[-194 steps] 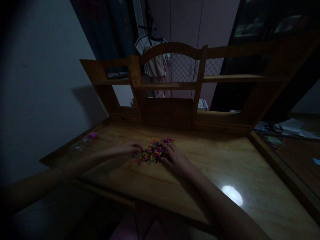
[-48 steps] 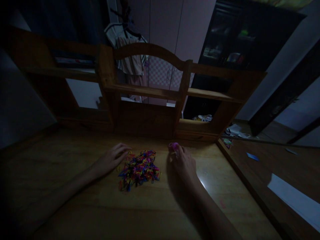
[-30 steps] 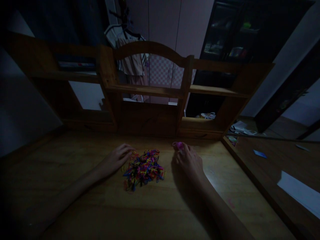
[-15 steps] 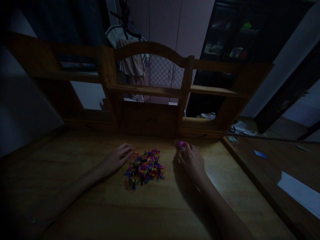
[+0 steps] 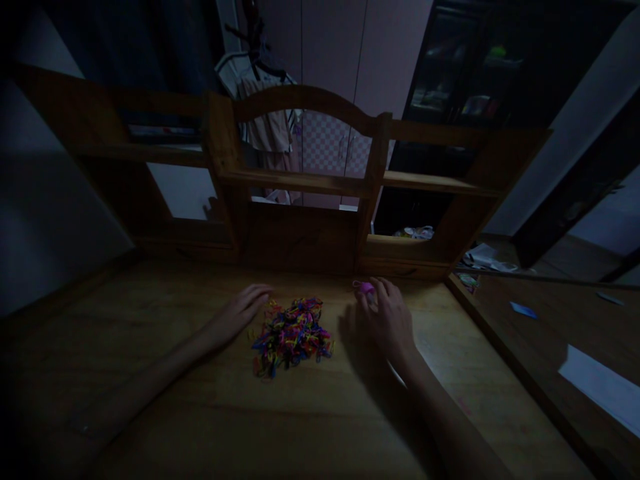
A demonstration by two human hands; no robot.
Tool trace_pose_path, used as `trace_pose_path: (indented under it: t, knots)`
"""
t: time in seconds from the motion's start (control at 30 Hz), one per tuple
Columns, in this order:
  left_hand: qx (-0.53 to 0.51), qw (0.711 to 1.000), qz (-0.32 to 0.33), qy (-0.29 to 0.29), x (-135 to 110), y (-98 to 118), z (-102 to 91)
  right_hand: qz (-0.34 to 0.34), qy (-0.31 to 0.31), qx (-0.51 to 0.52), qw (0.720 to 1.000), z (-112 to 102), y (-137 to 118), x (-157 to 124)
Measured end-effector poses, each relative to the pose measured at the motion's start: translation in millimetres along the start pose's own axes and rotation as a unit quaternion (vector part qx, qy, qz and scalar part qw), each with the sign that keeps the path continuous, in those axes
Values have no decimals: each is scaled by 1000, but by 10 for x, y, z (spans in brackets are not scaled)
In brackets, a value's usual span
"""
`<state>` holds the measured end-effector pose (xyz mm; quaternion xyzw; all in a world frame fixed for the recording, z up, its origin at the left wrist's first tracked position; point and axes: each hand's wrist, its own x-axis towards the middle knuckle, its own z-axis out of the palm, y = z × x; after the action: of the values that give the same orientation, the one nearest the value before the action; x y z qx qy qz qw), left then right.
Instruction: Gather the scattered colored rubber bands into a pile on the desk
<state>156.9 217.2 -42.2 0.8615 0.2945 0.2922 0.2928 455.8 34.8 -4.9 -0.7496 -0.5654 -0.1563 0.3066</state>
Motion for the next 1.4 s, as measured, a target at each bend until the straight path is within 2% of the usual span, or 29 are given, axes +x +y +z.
trace_pose_path:
  t: [0.07,0.13,0.2,0.33,0.47,0.57,0.6,0.67,0.73,0.8,0.9,1.0,1.1,1.23,1.33,1.4]
  knots:
    - [-55,997,-53,-14,10,-19,44,-28,-1,65,997,1,-81,18]
    - [-114,989,-85,-37,6,-13,88,-51,-47,131,989,47,-186,34]
    - [-179,978,-86,-61,-12,22,126,-52,-117,186,974,147,-311,61]
    - [-306,942,-56,-127,-70,128,164,4,-222,284,933,455,-586,168]
    - [-393,893,-72,-207,-123,172,151,15,-282,380,881,739,-817,289]
    - [-405,879,-71,-243,-113,156,132,-3,-309,397,864,845,-931,328]
    - [-400,884,-60,-235,-94,142,126,-10,-318,398,861,856,-958,327]
    - [-378,908,-48,-177,-33,93,110,-24,-332,396,856,848,-999,311]
    - [-342,932,-75,-92,41,14,82,-37,-344,393,852,809,-1026,285]
    - [-309,943,-117,-28,104,-80,41,-60,-359,392,845,750,-1049,260]
    - [-269,952,-143,18,140,-181,-20,-105,-376,383,837,644,-1085,235]
    - [-203,969,-134,47,98,-150,-46,-151,-381,369,834,533,-1127,202]
    - [-127,986,-90,50,20,-6,-34,-193,-382,329,842,446,-1163,131]
    - [-63,998,-20,0,-73,159,-11,-209,-364,265,868,374,-1205,-3]
    - [21,998,30,-54,-103,165,-18,-237,-351,219,879,315,-1259,-85]
    - [73,994,51,-70,-100,128,-27,-265,-340,186,883,267,-1308,-123]
